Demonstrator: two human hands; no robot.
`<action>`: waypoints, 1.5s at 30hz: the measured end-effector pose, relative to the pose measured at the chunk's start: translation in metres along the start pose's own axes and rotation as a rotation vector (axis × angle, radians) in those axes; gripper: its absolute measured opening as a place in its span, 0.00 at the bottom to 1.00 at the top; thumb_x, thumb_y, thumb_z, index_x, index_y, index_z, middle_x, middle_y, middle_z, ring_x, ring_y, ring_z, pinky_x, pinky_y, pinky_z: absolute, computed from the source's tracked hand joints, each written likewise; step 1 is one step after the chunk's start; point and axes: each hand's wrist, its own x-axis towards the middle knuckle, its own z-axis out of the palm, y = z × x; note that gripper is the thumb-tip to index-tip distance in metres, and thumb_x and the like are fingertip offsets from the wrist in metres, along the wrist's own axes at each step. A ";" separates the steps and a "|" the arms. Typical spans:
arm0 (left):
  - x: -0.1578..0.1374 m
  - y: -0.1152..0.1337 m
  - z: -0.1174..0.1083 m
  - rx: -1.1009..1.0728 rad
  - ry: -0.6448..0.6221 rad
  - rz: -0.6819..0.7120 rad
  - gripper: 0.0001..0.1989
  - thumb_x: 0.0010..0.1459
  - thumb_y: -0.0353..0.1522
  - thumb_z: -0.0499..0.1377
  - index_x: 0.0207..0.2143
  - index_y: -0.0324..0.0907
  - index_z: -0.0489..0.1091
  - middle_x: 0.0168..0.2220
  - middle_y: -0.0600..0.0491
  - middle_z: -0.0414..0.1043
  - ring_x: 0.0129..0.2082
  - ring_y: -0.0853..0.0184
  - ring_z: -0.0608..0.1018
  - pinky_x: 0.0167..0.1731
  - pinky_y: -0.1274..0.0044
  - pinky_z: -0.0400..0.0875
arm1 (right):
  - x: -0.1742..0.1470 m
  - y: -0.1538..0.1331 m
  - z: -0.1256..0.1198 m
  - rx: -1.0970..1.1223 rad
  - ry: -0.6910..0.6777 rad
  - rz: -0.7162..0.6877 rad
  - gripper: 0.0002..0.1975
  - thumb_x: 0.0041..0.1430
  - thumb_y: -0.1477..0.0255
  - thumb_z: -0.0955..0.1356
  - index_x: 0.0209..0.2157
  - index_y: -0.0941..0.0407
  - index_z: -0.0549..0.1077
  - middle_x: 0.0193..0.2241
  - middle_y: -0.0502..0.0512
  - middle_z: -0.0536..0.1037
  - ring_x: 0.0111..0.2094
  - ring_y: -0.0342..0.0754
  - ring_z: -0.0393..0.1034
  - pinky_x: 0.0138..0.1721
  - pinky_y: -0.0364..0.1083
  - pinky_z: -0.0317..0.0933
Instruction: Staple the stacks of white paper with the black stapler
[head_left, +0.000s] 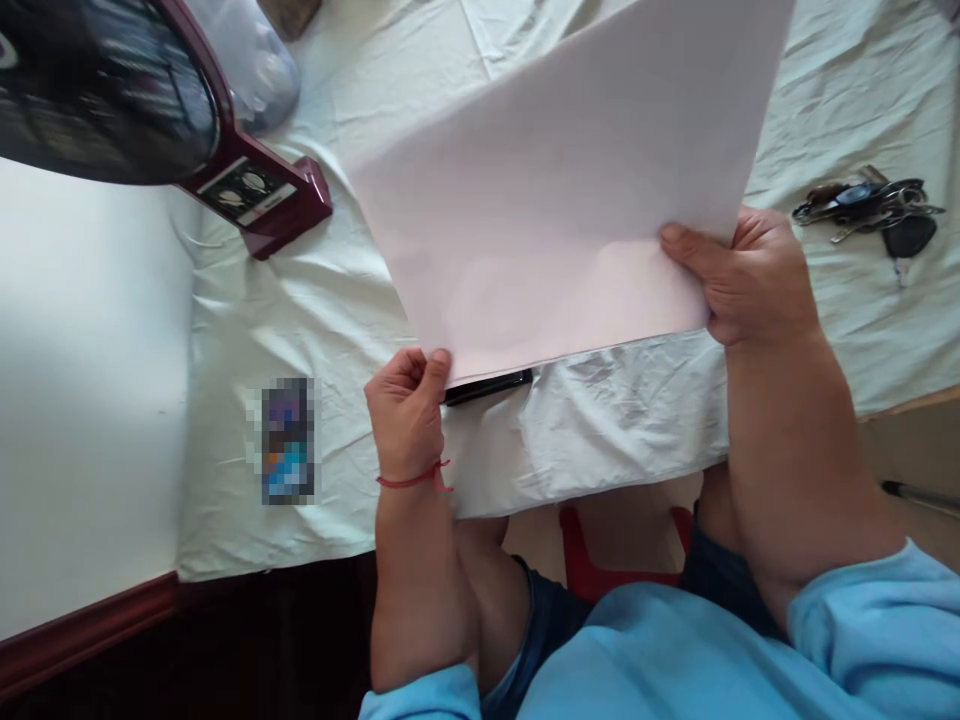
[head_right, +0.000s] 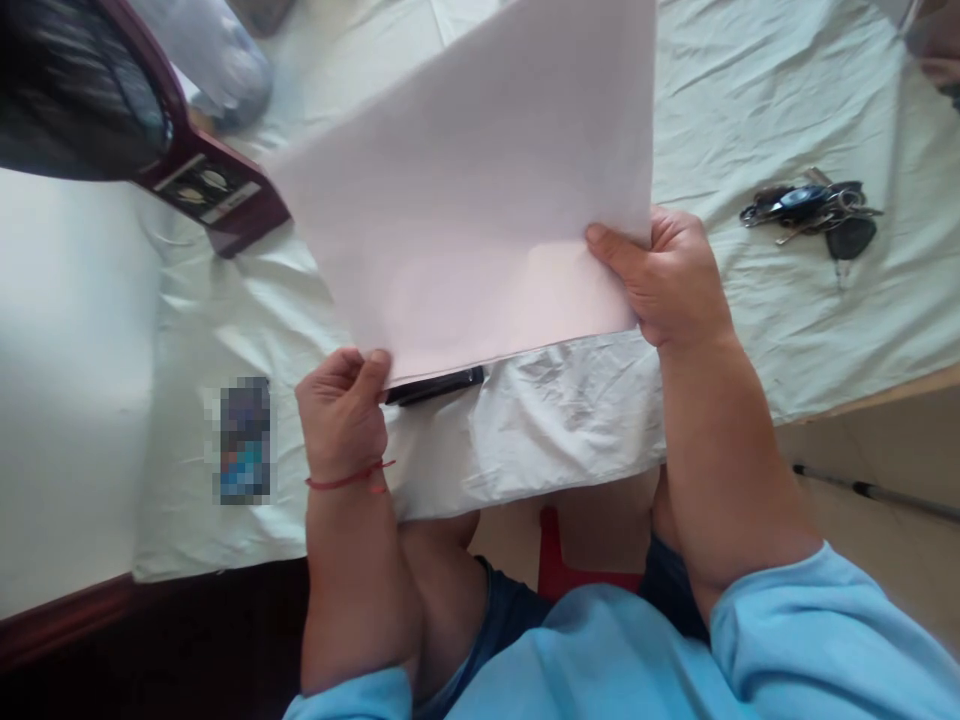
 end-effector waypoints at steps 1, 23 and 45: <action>0.000 -0.001 0.000 0.022 0.023 0.004 0.31 0.56 0.52 0.83 0.23 0.43 0.72 0.22 0.60 0.59 0.24 0.73 0.58 0.25 0.75 0.52 | 0.000 0.000 0.000 -0.015 0.003 0.004 0.15 0.52 0.69 0.86 0.39 0.56 0.85 0.44 0.56 0.90 0.42 0.49 0.83 0.53 0.52 0.83; 0.004 -0.001 0.002 -0.122 0.023 -0.003 0.25 0.48 0.45 0.86 0.26 0.43 0.76 0.25 0.58 0.68 0.26 0.73 0.67 0.29 0.79 0.66 | 0.005 0.003 -0.004 0.007 0.063 0.039 0.21 0.46 0.67 0.87 0.39 0.56 0.83 0.46 0.58 0.90 0.46 0.52 0.84 0.55 0.54 0.83; 0.004 -0.006 0.006 -0.228 0.141 -0.065 0.34 0.52 0.59 0.83 0.28 0.45 0.71 0.29 0.56 0.73 0.30 0.67 0.77 0.30 0.75 0.78 | 0.001 0.004 -0.002 -0.042 0.018 0.087 0.21 0.47 0.65 0.88 0.38 0.56 0.83 0.44 0.57 0.90 0.44 0.52 0.85 0.49 0.53 0.85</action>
